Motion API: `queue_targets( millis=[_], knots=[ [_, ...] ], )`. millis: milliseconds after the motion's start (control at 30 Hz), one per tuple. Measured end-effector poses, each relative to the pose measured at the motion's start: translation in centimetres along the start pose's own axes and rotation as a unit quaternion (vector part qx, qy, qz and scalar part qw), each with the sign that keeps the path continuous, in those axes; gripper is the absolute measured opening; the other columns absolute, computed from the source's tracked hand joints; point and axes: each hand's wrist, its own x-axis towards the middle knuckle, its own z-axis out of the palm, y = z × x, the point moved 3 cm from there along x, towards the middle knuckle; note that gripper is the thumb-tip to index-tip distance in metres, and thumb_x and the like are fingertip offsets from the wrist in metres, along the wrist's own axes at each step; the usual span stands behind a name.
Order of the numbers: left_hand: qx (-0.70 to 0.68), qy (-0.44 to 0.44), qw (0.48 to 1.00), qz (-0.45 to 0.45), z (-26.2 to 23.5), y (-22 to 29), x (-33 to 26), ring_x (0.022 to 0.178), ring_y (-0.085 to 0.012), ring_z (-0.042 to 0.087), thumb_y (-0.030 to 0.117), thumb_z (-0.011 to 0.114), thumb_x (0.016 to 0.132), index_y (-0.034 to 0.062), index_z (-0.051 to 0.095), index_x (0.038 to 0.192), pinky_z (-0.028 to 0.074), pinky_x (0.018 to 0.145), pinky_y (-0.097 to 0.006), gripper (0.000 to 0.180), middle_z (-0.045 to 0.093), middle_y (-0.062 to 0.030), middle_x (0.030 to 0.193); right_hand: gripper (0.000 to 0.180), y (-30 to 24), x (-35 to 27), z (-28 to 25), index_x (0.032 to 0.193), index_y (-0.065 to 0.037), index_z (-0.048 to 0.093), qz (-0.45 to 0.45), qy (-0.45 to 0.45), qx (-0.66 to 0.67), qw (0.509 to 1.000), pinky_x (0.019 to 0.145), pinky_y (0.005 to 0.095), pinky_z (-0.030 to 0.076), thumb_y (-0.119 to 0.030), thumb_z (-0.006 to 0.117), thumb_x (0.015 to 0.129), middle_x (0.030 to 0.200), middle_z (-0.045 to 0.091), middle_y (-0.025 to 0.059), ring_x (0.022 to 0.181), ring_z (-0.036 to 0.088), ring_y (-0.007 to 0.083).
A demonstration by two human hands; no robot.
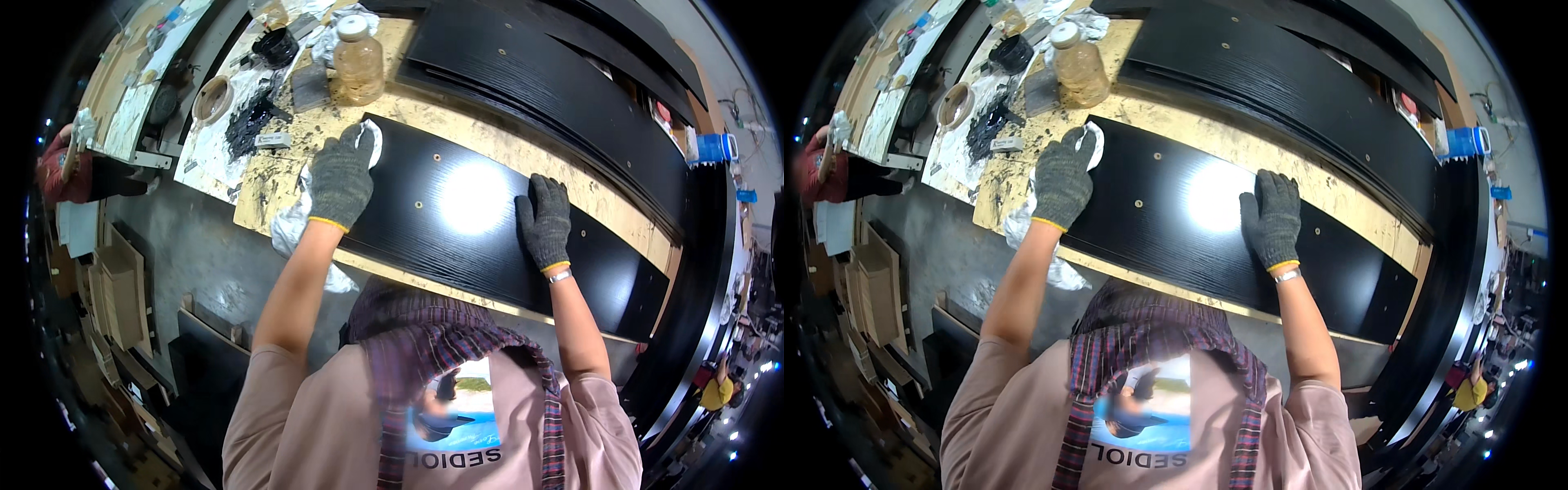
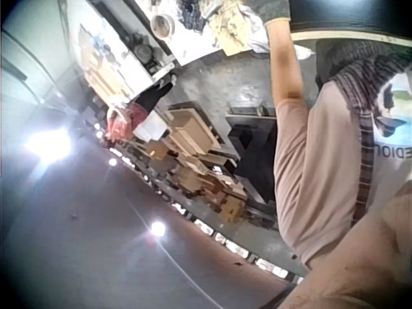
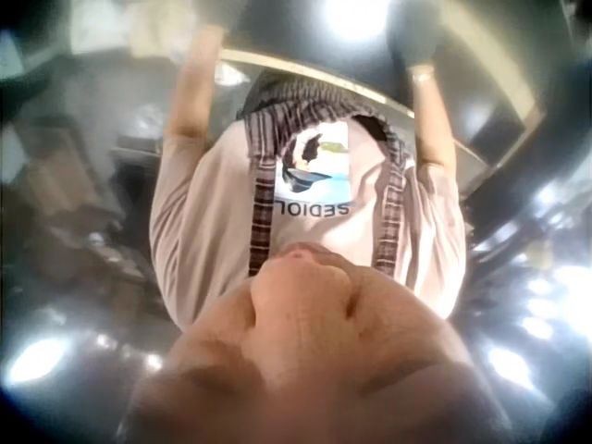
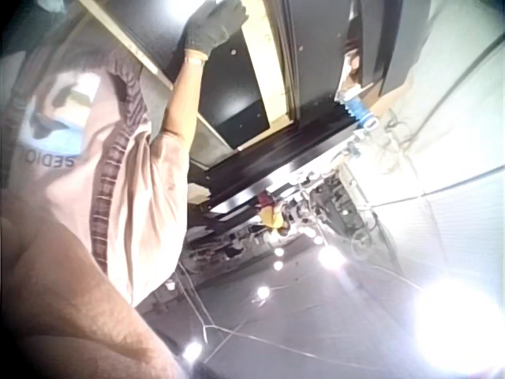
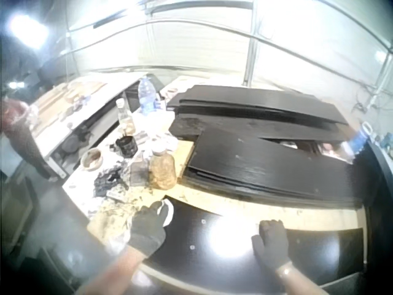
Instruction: The person wipes black furniture panels with a white cloth, applying liquid from a bottle and cleaning both sides and the edges before stacking them.
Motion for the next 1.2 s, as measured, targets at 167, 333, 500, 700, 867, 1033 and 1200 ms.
queue_targets(
  millis=[167,333,500,700,867,1033,1200],
  knots=[
    [-0.133,-0.049,0.987,0.081,-1.3,1.9,-4.2,0.113,-0.0353,0.059,0.003,0.060,0.071,0.0097,0.060,0.132,0.049,0.096,-0.044,0.062,0.057,-0.0151,0.135,0.039,0.0,0.2,-1.1,0.118,-0.002,0.063,0.026,0.012,-0.027,0.999,0.110,0.0517,0.037,-0.028,0.064,0.088,0.114,0.064,0.0202,0.111,0.057,0.0380],
    [-0.087,-0.036,0.991,0.092,0.0,9.2,0.9,0.111,-0.0384,0.058,0.008,0.059,0.077,0.0081,0.053,0.140,0.050,0.093,-0.044,0.064,0.054,-0.0182,0.137,0.032,0.5,0.2,-0.8,0.113,-0.005,0.064,0.030,0.020,0.001,0.999,0.108,0.0510,0.039,-0.026,0.064,0.088,0.106,0.065,0.0176,0.106,0.059,0.0351],
    [-0.159,-0.124,0.945,0.258,-1.6,20.9,-4.1,0.116,-0.0349,0.059,0.003,0.059,0.075,0.0070,0.060,0.133,0.049,0.100,-0.041,0.058,0.056,-0.0171,0.137,0.041,0.6,0.4,-0.3,0.116,-0.003,0.061,0.039,-0.023,0.013,0.999,0.113,0.0508,0.033,-0.034,0.061,0.089,0.109,0.063,0.0174,0.110,0.057,0.0349],
    [-0.236,-0.017,0.961,0.142,1.9,12.7,-3.1,0.120,-0.0352,0.060,-0.001,0.060,0.082,0.0016,0.057,0.135,0.046,0.107,-0.037,0.053,0.061,-0.0181,0.130,0.046,0.3,-1.1,-1.0,0.119,-0.002,0.063,0.069,-0.031,0.041,0.996,0.116,0.0516,0.027,-0.036,0.061,0.088,0.112,0.063,0.0187,0.115,0.055,0.0350],
    [-0.184,-0.070,0.927,0.319,0.5,26.2,-5.4,0.121,-0.0409,0.057,0.006,0.060,0.074,0.0050,0.062,0.130,0.046,0.104,-0.046,0.056,0.057,-0.0229,0.135,0.042,3.7,-3.1,-2.2,0.121,-0.002,0.063,0.020,0.022,0.110,0.993,0.116,0.0501,0.030,-0.026,0.062,0.088,0.120,0.062,0.0196,0.121,0.054,0.0351],
    [-0.197,-0.144,0.835,0.494,-0.5,43.7,-10.2,0.104,-0.0357,0.062,0.014,0.068,0.075,0.0046,0.052,0.136,0.052,0.086,-0.047,0.064,0.056,-0.0187,0.134,0.037,18.9,-14.0,-12.8,0.115,-0.006,0.066,0.229,0.146,0.014,0.962,0.102,0.0458,0.045,-0.015,0.069,0.080,0.117,0.066,0.0169,0.114,0.059,0.0355],
    [-0.238,-0.224,0.758,0.565,-1.6,51.0,-13.3,0.097,-0.0333,0.067,0.007,0.065,0.078,0.0069,0.055,0.131,0.057,0.080,-0.046,0.054,0.059,-0.0138,0.128,0.044,34.9,-30.0,-21.0,0.116,-0.002,0.068,0.363,0.184,-0.269,0.873,0.100,0.0482,0.046,-0.030,0.072,0.082,0.115,0.067,0.0213,0.112,0.061,0.0396]
  ],
)
